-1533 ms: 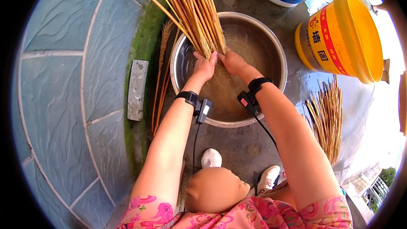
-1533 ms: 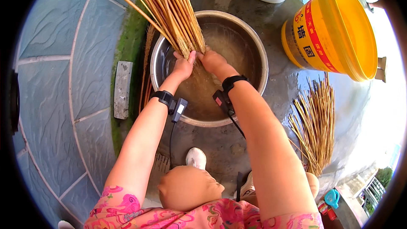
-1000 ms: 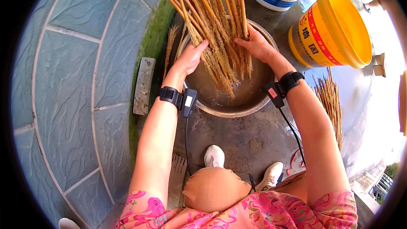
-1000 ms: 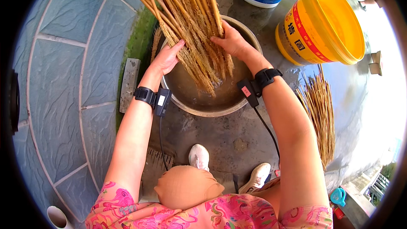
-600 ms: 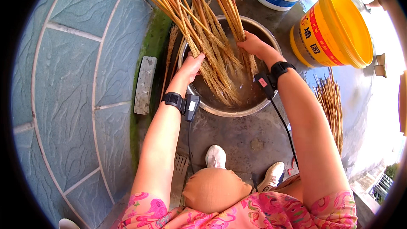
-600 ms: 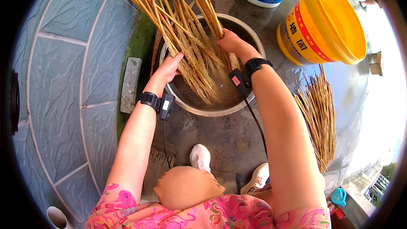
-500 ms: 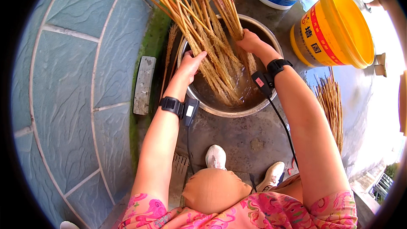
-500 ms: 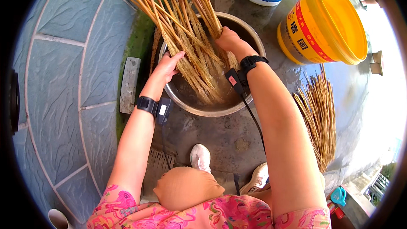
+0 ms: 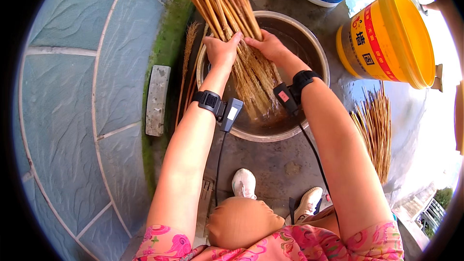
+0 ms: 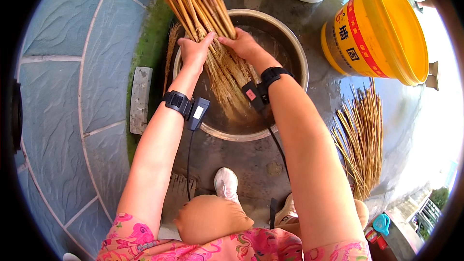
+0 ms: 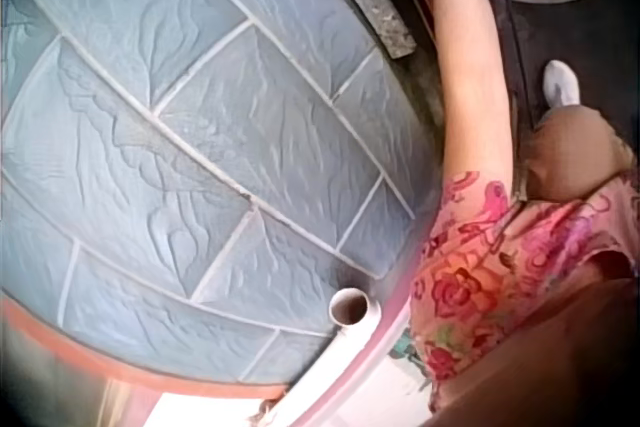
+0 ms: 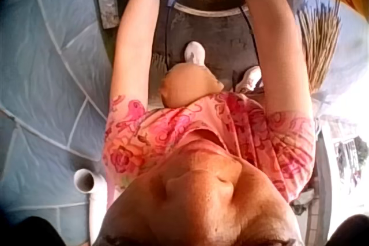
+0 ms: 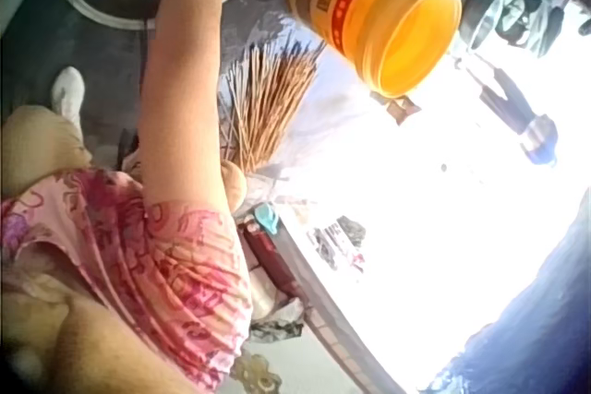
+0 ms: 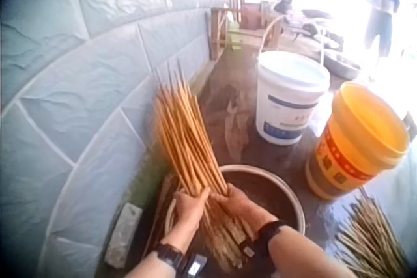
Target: The person washes bundles of grain stalks in a basin of water, rinsing them by hand and shaking off excess water before placing them in a pile on the ground.
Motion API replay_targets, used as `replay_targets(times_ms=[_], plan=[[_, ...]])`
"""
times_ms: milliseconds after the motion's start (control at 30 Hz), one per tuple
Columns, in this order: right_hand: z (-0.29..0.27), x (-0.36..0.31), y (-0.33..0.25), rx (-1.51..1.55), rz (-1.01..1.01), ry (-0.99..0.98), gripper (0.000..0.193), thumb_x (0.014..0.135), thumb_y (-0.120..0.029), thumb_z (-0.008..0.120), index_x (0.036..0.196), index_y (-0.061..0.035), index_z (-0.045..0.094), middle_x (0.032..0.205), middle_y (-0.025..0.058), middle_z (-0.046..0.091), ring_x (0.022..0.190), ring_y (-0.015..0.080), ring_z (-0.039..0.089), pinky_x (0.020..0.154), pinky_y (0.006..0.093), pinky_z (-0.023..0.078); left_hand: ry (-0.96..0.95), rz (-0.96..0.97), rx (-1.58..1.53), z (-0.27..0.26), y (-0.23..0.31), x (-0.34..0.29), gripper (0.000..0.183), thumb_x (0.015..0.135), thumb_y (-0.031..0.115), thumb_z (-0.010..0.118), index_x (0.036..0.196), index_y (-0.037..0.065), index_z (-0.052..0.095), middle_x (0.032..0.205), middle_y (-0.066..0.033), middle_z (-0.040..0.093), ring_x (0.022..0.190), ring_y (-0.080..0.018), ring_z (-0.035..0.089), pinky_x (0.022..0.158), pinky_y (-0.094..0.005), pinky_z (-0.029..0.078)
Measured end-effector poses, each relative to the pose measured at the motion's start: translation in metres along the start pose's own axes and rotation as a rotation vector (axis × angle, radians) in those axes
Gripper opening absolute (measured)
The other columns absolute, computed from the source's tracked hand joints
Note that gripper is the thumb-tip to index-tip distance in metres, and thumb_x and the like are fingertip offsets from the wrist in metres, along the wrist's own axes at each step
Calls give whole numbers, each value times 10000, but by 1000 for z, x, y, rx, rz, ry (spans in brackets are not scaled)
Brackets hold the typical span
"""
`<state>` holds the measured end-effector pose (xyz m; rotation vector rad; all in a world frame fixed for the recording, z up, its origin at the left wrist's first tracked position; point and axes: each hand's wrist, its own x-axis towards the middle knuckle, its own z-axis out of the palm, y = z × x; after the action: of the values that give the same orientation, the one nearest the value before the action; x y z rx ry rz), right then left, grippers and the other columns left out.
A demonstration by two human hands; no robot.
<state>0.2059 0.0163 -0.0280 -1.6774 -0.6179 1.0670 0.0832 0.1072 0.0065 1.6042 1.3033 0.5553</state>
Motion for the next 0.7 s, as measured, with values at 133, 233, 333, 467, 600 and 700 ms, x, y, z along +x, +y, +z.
replay_targets(times_ms=[133, 233, 333, 467, 600, 700], plan=[[-24, -5, 14, 100, 27, -8, 537, 774, -321, 760, 1182, -23, 579, 1015, 116, 669, 919, 200, 627, 827, 334, 481, -135, 39, 189, -17, 0, -5, 624, 813, 276, 670, 1198, -7, 269, 1027, -245, 613, 899, -345, 647, 782, -410, 507], [-43, 0, 0, -514, 17, -28, 505, 750, -336, 767, 1119, -26, 619, 992, 145, 673, 924, 239, 639, 825, 319, 491, -144, 48, 394, -29, -8, -14, 605, 850, 282, 631, 1218, -35, 270, 910, -230, 640, 810, -342, 663, 696, -404, 530], [-32, -1, -10, -799, 70, 17, 485, 688, -366, 778, 1001, -12, 667, 941, 195, 669, 901, 312, 646, 802, 344, 517, -169, -8, 580, -29, 5, -31, 573, 874, 276, 606, 1185, -88, 290, 861, -223, 648, 780, -351, 662, 656, -403, 543], [7, -3, -3, -870, 34, 3, 409, 686, -282, 723, 927, 42, 660, 910, 246, 652, 898, 358, 639, 790, 389, 517, -123, 10, 587, -6, -9, -36, 460, 872, 228, 581, 1099, -64, 307, 865, -257, 639, 805, -388, 649, 685, -442, 539], [6, -11, -2, -840, 83, -65, 366, 711, -231, 703, 944, 47, 655, 957, 260, 639, 942, 380, 617, 817, 407, 503, -183, 39, 530, -2, -20, -37, 471, 896, 230, 547, 1104, -93, 275, 840, -292, 621, 793, -417, 633, 673, -450, 523], [3, -15, -3, -835, 106, -77, 343, 719, -230, 694, 910, 53, 657, 946, 266, 635, 944, 385, 614, 810, 415, 503, -197, 37, 523, 2, -29, -37, 461, 902, 230, 540, 1099, -94, 277, 818, -290, 622, 778, -418, 633, 665, -451, 522]])
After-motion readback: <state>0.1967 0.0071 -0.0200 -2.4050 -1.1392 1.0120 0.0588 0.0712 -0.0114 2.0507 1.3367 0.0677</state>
